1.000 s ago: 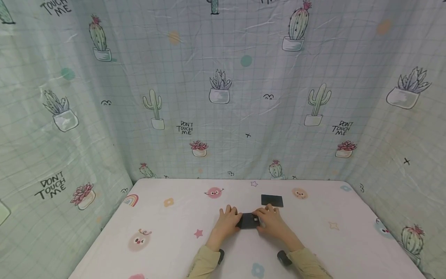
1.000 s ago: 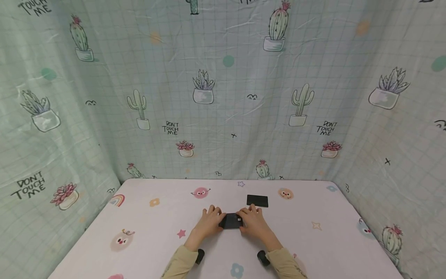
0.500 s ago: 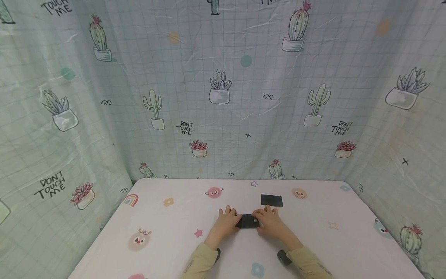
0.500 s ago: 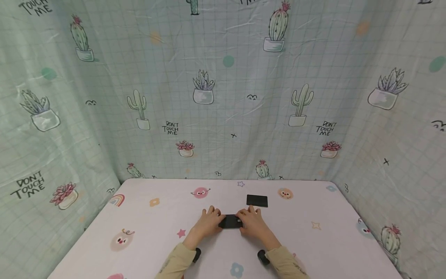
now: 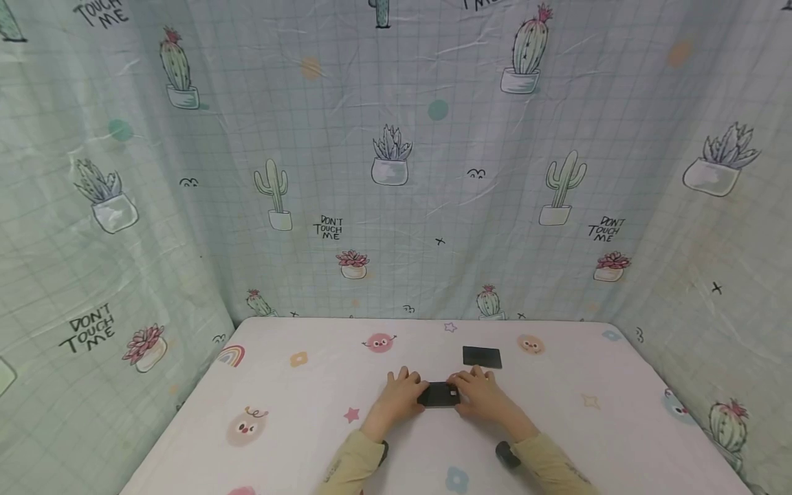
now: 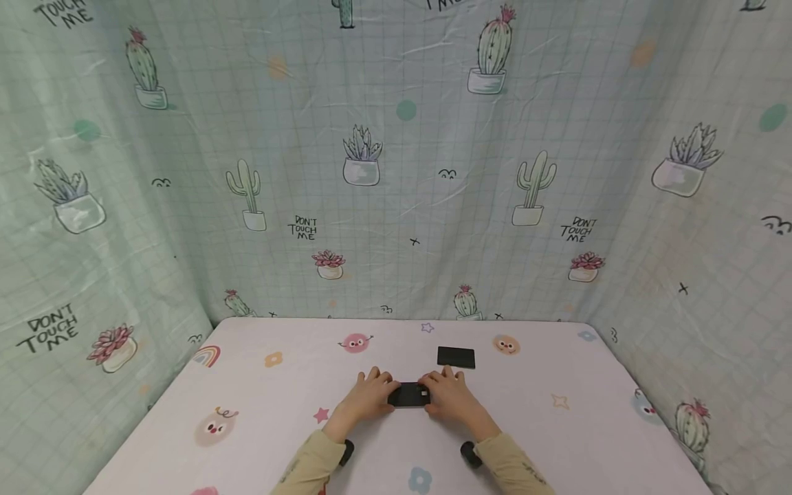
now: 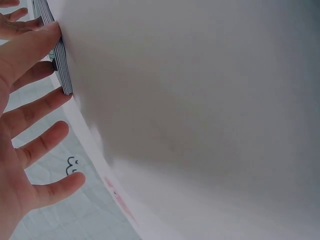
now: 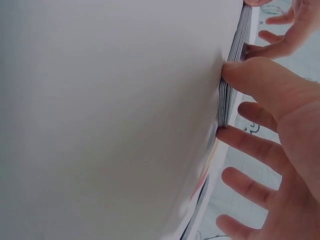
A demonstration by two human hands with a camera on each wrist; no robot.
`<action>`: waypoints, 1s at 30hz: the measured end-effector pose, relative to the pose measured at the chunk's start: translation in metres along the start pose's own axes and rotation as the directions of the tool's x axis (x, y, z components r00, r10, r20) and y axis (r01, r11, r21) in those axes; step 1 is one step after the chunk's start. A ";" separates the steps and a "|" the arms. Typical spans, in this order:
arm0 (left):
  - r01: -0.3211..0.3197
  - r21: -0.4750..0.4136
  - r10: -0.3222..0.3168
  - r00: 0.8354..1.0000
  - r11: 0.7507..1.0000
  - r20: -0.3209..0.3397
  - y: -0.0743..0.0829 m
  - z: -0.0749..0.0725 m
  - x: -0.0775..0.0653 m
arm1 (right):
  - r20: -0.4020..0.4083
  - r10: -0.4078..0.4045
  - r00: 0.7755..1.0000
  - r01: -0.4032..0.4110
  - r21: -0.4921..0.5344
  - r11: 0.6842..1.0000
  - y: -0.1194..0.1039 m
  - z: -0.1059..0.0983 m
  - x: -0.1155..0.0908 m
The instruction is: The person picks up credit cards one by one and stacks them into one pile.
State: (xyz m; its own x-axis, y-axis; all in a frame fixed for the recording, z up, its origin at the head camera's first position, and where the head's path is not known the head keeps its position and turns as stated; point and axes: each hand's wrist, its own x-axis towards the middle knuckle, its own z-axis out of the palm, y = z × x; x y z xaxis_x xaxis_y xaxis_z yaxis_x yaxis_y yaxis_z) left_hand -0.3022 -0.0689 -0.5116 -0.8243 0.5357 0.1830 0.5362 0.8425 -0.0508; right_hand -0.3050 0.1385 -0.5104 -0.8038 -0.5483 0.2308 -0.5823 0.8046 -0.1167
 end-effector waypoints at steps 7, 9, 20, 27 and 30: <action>-0.008 -0.018 0.008 1.000 1.000 0.002 -0.002 -0.001 0.000 | 0.025 0.011 1.000 -0.012 0.040 0.999 0.001 -0.002 0.000; -0.004 -0.038 0.004 1.000 0.999 0.012 -0.002 -0.002 0.000 | 0.032 0.016 0.999 -0.017 0.047 0.999 0.001 -0.001 0.000; 0.015 -0.112 -0.011 0.999 0.994 0.037 -0.003 -0.009 0.000 | 0.050 0.027 0.998 -0.031 0.085 0.996 0.008 0.003 -0.005; -0.012 -0.105 0.011 1.000 0.994 -0.014 -0.004 -0.009 0.007 | 0.035 0.017 0.999 -0.020 0.083 0.996 0.013 0.002 -0.009; -0.033 -0.112 0.029 0.999 0.993 -0.034 -0.005 -0.010 0.011 | 0.043 0.031 0.999 -0.034 0.083 0.996 0.016 0.001 -0.010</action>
State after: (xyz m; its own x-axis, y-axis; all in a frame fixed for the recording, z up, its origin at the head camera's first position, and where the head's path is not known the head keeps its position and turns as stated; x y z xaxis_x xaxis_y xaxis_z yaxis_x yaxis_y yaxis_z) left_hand -0.3118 -0.0678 -0.4993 -0.8016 0.5577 0.2152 0.5800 0.8129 0.0537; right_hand -0.3064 0.1571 -0.5160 -0.8257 -0.5327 0.1858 -0.5627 0.8010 -0.2042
